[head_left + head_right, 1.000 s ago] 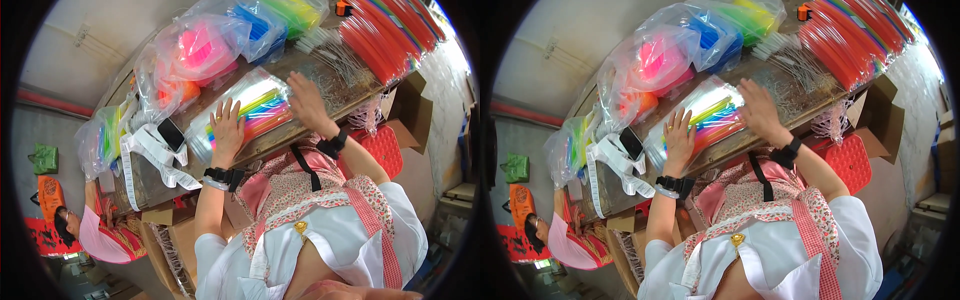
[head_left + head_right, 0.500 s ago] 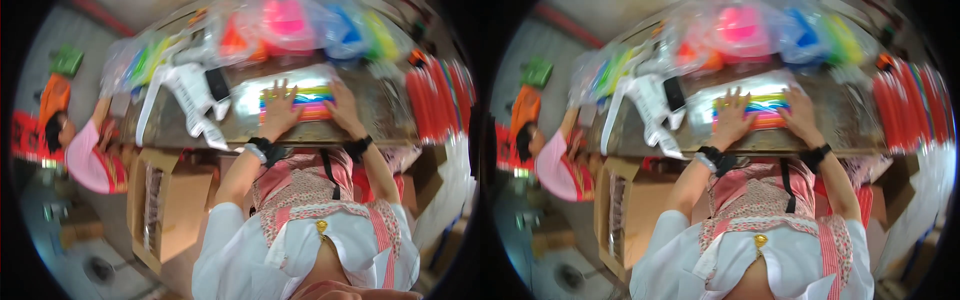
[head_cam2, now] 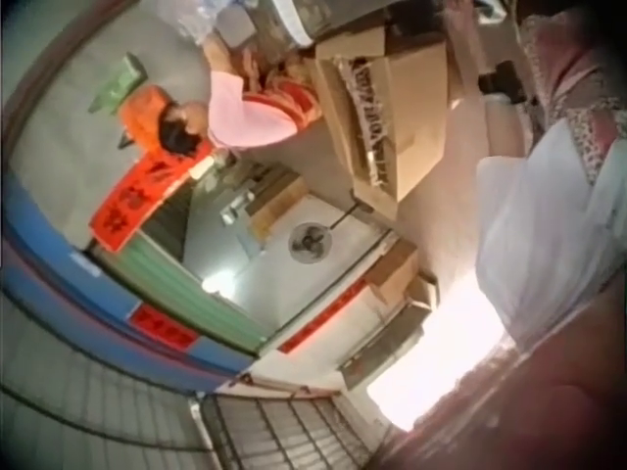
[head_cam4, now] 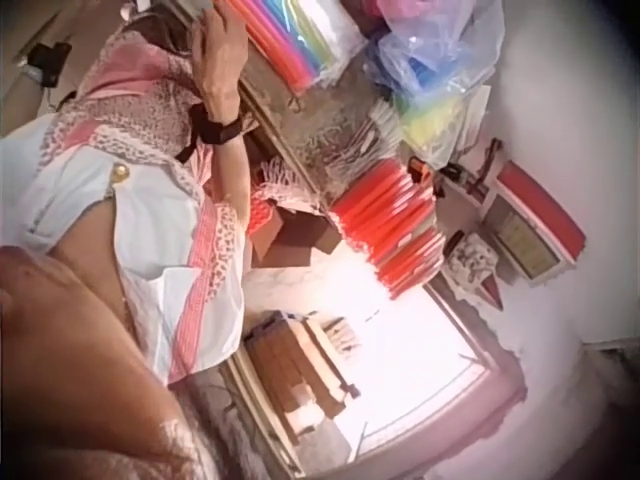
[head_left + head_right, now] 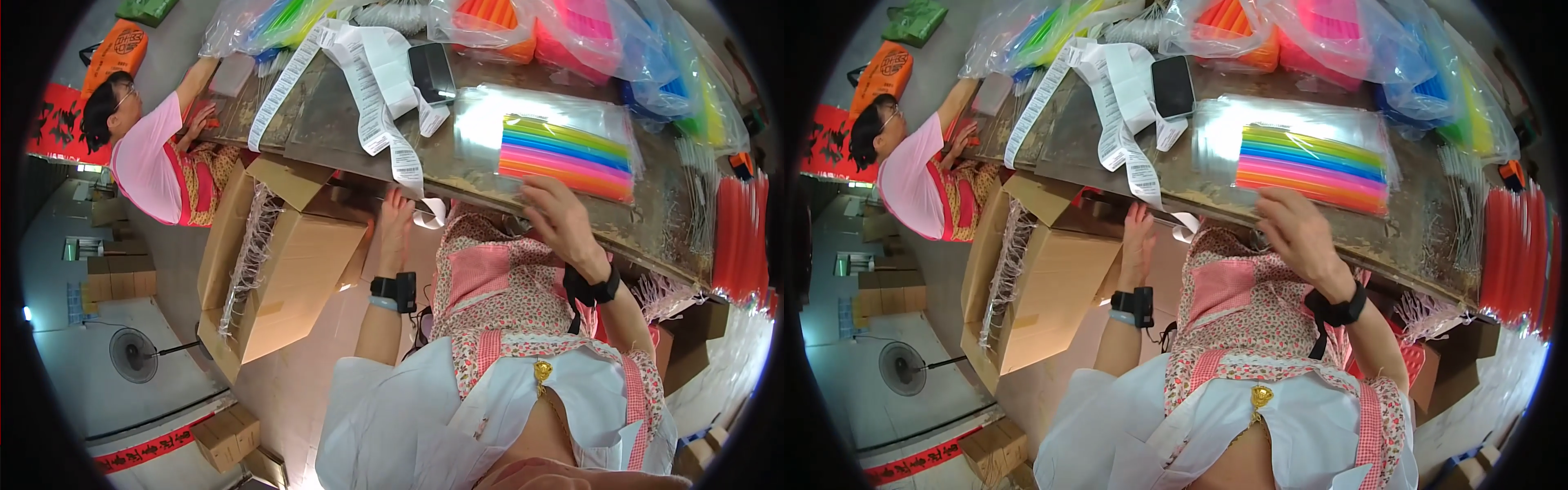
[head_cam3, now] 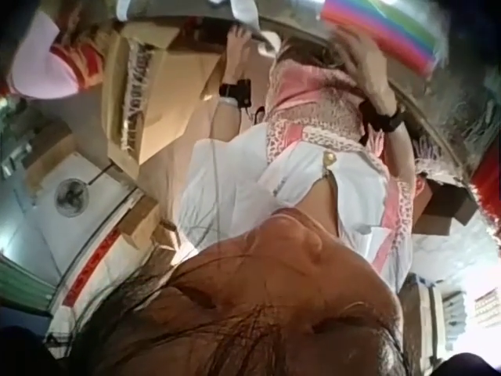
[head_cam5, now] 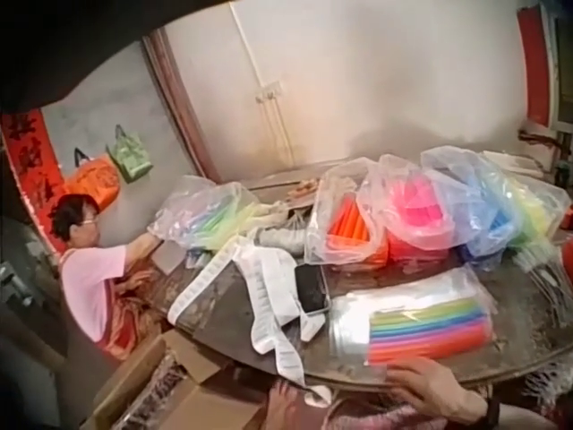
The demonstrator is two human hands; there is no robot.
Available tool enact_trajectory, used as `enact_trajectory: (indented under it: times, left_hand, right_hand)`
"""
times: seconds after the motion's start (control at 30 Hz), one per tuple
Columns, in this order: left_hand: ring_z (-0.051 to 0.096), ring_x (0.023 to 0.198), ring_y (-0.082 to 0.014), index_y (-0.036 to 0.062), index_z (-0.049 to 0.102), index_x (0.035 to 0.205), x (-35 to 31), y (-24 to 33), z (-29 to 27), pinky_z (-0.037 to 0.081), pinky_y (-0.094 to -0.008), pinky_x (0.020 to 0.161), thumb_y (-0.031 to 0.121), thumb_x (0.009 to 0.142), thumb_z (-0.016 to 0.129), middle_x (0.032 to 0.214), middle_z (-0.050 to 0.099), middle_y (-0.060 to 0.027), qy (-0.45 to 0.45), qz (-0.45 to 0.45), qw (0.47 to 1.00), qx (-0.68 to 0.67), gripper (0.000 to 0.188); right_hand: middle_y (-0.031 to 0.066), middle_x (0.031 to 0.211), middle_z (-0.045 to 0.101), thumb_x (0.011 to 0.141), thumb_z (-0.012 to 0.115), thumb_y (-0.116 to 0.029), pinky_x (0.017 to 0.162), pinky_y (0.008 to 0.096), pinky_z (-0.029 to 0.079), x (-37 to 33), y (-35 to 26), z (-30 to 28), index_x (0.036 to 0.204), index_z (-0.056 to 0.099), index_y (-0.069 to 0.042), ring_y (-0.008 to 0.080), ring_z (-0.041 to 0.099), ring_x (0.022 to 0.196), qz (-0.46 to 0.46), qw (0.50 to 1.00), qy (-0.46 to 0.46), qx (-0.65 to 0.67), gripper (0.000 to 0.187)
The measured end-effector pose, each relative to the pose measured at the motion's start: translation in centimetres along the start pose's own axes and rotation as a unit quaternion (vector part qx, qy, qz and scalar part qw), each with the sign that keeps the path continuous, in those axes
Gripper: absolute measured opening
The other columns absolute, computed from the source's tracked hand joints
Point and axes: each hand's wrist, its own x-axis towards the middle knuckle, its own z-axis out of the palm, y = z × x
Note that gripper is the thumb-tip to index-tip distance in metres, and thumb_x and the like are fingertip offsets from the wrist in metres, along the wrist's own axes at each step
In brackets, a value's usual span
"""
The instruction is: The person gathers colorful straws from plastic bags, arranges them into a bundle, and slides them into a clear plastic sleeve. They then insert a cleaning brush into the sleeve, apply a white adhesive label to the package, and place it onto a stack.
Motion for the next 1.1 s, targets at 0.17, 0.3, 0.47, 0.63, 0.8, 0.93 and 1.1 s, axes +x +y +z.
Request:
enact_trajectory:
  times: [0.17, 0.3, 0.47, 0.63, 0.8, 0.93, 1.1]
  left_hand:
    - [0.056, 0.100, -0.0129, 0.0004, 0.053, 0.122, 0.0, 1.7, 2.1, 0.045, -0.0268, 0.086, 0.016, 0.087, 0.067, 0.113, 0.059, -0.0065, -0.069, -0.102, 0.992, 0.030, 0.041]
    - [0.057, 0.097, -0.0120, 0.0011, 0.057, 0.119, -1.1, 2.0, 1.1, 0.045, -0.0266, 0.086, 0.013, 0.087, 0.065, 0.111, 0.061, -0.0046, -0.124, -0.097, 0.981, 0.113, 0.035]
    - [0.057, 0.097, -0.0111, 0.0005, 0.059, 0.117, -3.2, 5.9, 1.9, 0.045, -0.0264, 0.085, 0.010, 0.088, 0.062, 0.109, 0.062, -0.0033, -0.160, -0.017, 0.980, 0.119, 0.031]
    - [0.055, 0.098, -0.0099, -0.0018, 0.055, 0.124, -3.6, 9.2, 2.5, 0.044, -0.0258, 0.086, 0.007, 0.089, 0.058, 0.110, 0.061, -0.0036, -0.206, 0.017, 0.974, 0.098, 0.036]
    - [0.053, 0.100, -0.0095, -0.0020, 0.051, 0.128, -3.5, 10.2, 2.2, 0.044, -0.0251, 0.086, 0.007, 0.090, 0.055, 0.113, 0.060, -0.0041, -0.241, 0.037, 0.960, 0.136, 0.039]
    - [0.053, 0.101, -0.0095, -0.0018, 0.051, 0.128, -3.1, 10.6, 2.3, 0.043, -0.0253, 0.086, 0.008, 0.090, 0.056, 0.114, 0.059, -0.0051, -0.262, 0.033, 0.953, 0.151, 0.039]
    - [0.053, 0.102, -0.0104, -0.0020, 0.050, 0.129, -3.1, 10.7, 2.7, 0.044, -0.0268, 0.087, 0.009, 0.089, 0.056, 0.114, 0.059, -0.0068, -0.270, 0.043, 0.946, 0.174, 0.041]
  right_hand:
    - [0.0139, 0.123, 0.055, 0.076, 0.068, -0.006, 0.091, 0.0412, 0.047, 3.6, -3.0, 3.9, 0.108, 0.059, -0.004, 0.0341, 0.054, 0.112, -0.117, 0.992, -0.039, -0.012, 0.033]
    - [0.0129, 0.124, 0.055, 0.073, 0.069, -0.008, 0.091, 0.0412, 0.047, 5.7, -3.6, 6.2, 0.106, 0.060, -0.006, 0.0332, 0.054, 0.113, -0.161, 0.987, -0.005, -0.012, 0.034]
    - [0.0115, 0.122, 0.056, 0.070, 0.071, -0.010, 0.089, 0.0404, 0.048, 8.2, -4.5, 7.9, 0.106, 0.060, -0.006, 0.0319, 0.054, 0.111, -0.216, 0.976, 0.013, -0.019, 0.038]
    - [0.0088, 0.112, 0.059, 0.069, 0.072, -0.009, 0.083, 0.0377, 0.049, 10.0, -5.9, 7.9, 0.100, 0.063, -0.006, 0.0291, 0.057, 0.103, -0.241, 0.970, 0.032, 0.016, 0.032]
    - [0.0062, 0.101, 0.061, 0.071, 0.071, -0.009, 0.079, 0.0351, 0.050, 10.7, -6.2, 7.3, 0.090, 0.066, -0.005, 0.0258, 0.059, 0.095, -0.233, 0.971, 0.037, 0.043, 0.021]
    - [0.0060, 0.097, 0.062, 0.072, 0.071, -0.007, 0.077, 0.0347, 0.050, 10.7, -6.0, 6.7, 0.086, 0.066, -0.004, 0.0252, 0.059, 0.093, -0.220, 0.973, 0.026, 0.059, 0.015]
    - [0.0066, 0.095, 0.063, 0.073, 0.069, -0.005, 0.076, 0.0343, 0.050, 10.5, -4.2, 5.1, 0.087, 0.067, -0.004, 0.0259, 0.059, 0.092, -0.161, 0.980, 0.043, 0.110, 0.013]
